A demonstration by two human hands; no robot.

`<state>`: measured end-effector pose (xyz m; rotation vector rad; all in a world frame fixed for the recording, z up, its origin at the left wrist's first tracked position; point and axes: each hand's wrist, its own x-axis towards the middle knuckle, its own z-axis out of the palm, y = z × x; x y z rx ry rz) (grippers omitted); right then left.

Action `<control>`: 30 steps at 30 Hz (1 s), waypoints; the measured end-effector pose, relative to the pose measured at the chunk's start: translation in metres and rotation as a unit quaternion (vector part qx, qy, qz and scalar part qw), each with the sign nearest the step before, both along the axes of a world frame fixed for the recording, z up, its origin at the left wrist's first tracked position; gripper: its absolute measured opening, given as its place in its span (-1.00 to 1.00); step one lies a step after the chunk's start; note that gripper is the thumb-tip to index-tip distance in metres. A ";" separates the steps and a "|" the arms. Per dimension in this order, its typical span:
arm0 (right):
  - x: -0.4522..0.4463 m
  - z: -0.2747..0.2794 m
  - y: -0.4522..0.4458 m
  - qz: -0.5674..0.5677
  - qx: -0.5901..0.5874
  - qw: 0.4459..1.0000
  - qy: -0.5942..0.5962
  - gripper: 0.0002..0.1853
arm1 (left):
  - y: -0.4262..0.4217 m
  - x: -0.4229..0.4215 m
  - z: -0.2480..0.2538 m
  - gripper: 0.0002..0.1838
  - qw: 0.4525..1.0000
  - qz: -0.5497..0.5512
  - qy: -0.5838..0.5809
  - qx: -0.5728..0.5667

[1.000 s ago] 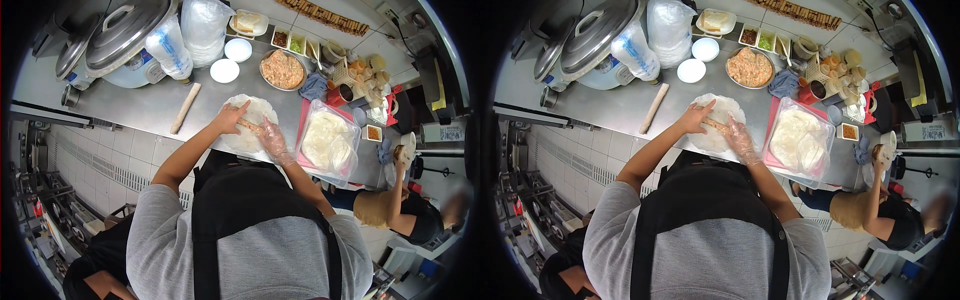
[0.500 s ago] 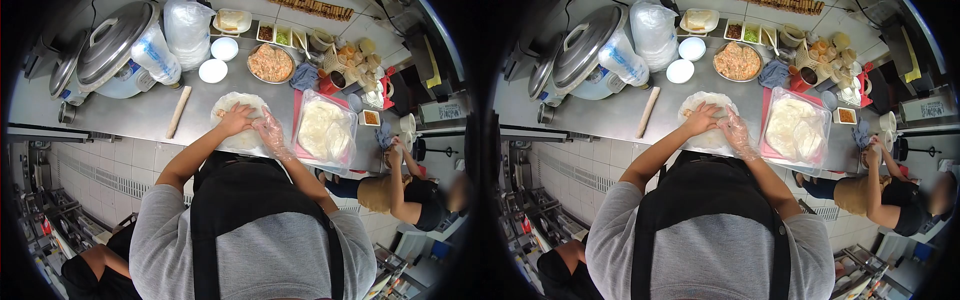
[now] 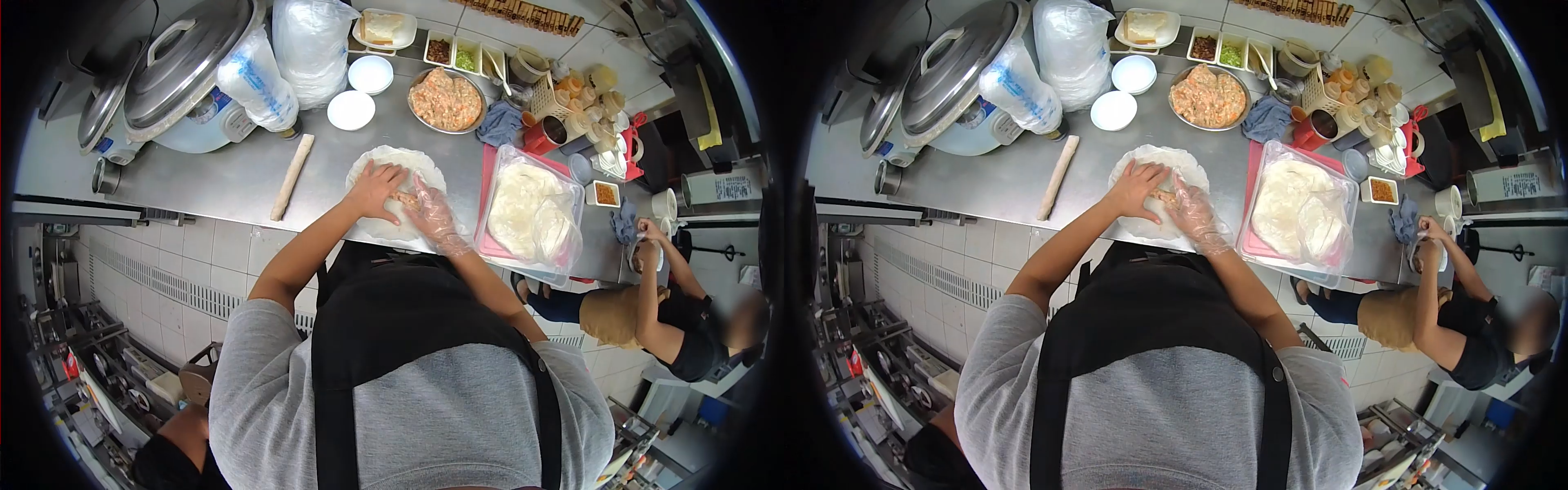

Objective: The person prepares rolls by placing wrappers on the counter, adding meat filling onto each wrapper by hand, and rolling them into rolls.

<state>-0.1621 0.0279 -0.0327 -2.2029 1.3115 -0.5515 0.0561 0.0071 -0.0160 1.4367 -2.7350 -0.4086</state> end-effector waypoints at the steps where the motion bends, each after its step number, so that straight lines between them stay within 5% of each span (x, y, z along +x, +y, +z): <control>1: -0.003 -0.010 0.000 -0.005 -0.031 0.999 -0.017 -0.04 | 0.000 0.000 0.000 0.40 1.000 0.003 0.001 0.001; 5: -0.017 -0.007 0.008 -0.027 -0.017 0.989 -0.141 -0.10 | 0.002 0.000 0.002 0.40 1.000 0.014 0.002 0.012; 9: -0.035 -0.014 0.007 -0.027 -0.013 0.991 -0.128 -0.13 | 0.002 0.000 0.004 0.41 0.999 0.020 0.014 0.021; 11: -0.039 -0.015 0.009 -0.022 0.080 0.983 -0.167 -0.23 | 0.002 0.000 0.002 0.42 0.999 0.020 0.016 0.024; 14: -0.040 0.011 0.010 -0.035 0.065 0.995 -0.063 -0.25 | 0.001 0.001 0.002 0.43 0.999 0.020 0.021 0.025; 19: -0.047 0.005 0.012 -0.040 0.035 0.997 -0.053 -0.21 | 0.004 -0.003 0.009 0.40 1.000 0.017 0.017 0.007; 24: -0.034 0.044 0.018 -0.101 0.007 0.986 -0.131 -0.19 | 0.002 -0.025 -0.005 -0.15 0.985 -0.039 0.130 -0.103; 27: -0.033 0.034 0.015 -0.108 0.082 0.958 -0.254 -0.13 | 0.000 -0.038 -0.019 -0.31 0.986 -0.056 0.121 -0.098; 30: -0.038 0.002 0.009 -0.068 -0.004 0.990 -0.123 -0.08 | -0.002 -0.038 -0.024 -0.19 0.984 -0.070 0.103 -0.130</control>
